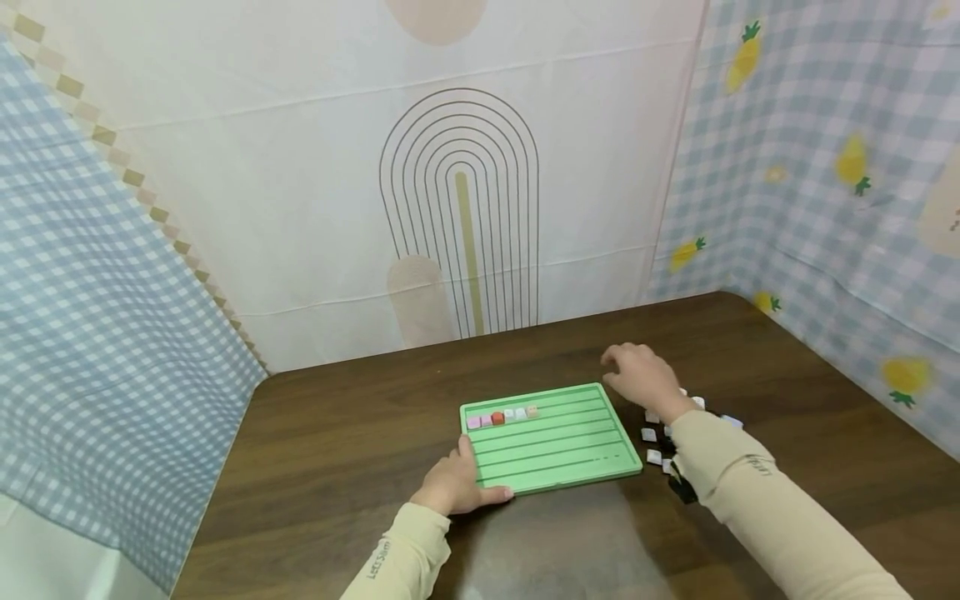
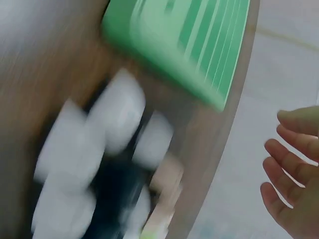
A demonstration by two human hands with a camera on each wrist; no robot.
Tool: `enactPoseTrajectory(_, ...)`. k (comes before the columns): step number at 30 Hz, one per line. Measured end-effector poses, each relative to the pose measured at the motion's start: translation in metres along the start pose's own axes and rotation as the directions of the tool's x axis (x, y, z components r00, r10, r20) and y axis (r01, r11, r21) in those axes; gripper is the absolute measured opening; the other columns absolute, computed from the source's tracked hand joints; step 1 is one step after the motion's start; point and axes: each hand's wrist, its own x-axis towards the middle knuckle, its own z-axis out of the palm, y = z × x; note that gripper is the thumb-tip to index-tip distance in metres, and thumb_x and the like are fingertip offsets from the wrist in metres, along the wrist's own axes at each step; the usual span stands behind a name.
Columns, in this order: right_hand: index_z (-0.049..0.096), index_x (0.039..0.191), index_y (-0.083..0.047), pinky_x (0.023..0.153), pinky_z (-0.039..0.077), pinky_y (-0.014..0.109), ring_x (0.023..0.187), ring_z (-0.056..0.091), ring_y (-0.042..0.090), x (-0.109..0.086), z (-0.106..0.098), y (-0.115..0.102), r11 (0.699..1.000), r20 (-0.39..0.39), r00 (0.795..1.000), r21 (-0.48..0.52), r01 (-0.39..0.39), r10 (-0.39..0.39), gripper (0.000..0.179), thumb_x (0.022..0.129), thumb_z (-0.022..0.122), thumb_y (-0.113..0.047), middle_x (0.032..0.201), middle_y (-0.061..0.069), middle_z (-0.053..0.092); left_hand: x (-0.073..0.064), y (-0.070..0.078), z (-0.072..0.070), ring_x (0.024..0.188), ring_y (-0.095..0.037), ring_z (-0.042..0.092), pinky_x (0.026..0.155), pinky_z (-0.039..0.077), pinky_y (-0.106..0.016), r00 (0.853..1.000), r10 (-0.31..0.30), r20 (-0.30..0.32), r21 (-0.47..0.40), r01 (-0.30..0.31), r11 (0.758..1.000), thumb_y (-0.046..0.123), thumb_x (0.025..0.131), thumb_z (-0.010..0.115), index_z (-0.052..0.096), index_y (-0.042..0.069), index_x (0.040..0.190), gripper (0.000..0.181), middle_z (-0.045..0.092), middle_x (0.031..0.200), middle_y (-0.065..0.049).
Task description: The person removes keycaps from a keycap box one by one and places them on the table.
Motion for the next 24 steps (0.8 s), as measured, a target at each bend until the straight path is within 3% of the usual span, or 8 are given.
enactPoseTrajectory(5,0.061,0.114,-0.008,0.083,0.046,0.049,0.109,0.053,0.034,0.007,0.029,-0.035,0.997,0.120,0.990,0.033,0.066,-0.070,0.029,0.088,0.061,-0.021,0.115,0.012,0.060,0.000,0.000,0.002,0.101,-0.038,0.057,0.085,0.046,-0.045,1.000,0.001,0.002,-0.004,-0.001,1.000,0.058,0.072,0.069,0.017,-0.010,0.139,0.109,0.051,0.121,-0.028)
enactPoseTrajectory(9,0.061,0.114,-0.010,0.087,0.045,0.047,0.110,0.053,0.030,0.008,0.051,-0.058,0.991,0.161,0.978,0.033,0.127,-0.131,0.028,0.088,0.062,-0.020,0.115,0.009,0.061,0.001,0.000,0.004,0.099,-0.038,0.057,0.084,0.046,-0.045,1.000,-0.001,0.009,-0.003,0.001,1.000,0.058,0.072,0.069,0.017,-0.010,0.138,0.108,0.051,0.120,-0.028)
enactPoseTrajectory(15,0.065,0.104,-0.011,0.077,0.048,0.038,0.095,0.056,0.023,0.009,0.072,-0.078,0.976,0.118,0.971,-0.041,0.212,-0.206,0.017,0.088,0.062,-0.017,0.101,0.005,0.063,0.001,0.001,0.005,0.102,-0.039,0.057,0.085,0.046,-0.045,1.000,-0.005,0.019,0.004,0.005,1.000,0.059,0.072,0.067,0.017,-0.011,0.139,0.110,0.049,0.123,-0.029)
enactPoseTrajectory(24,0.065,0.094,-0.012,0.070,0.048,0.033,0.084,0.056,0.018,0.015,0.077,-0.084,0.975,0.069,0.976,-0.069,0.209,-0.205,0.008,0.088,0.061,-0.014,0.091,0.001,0.061,0.001,-0.001,0.002,0.103,-0.039,0.056,0.085,0.046,-0.045,1.000,0.010,-0.017,0.014,-0.010,1.000,0.059,0.072,0.068,0.016,-0.012,0.138,0.110,0.050,0.122,-0.030)
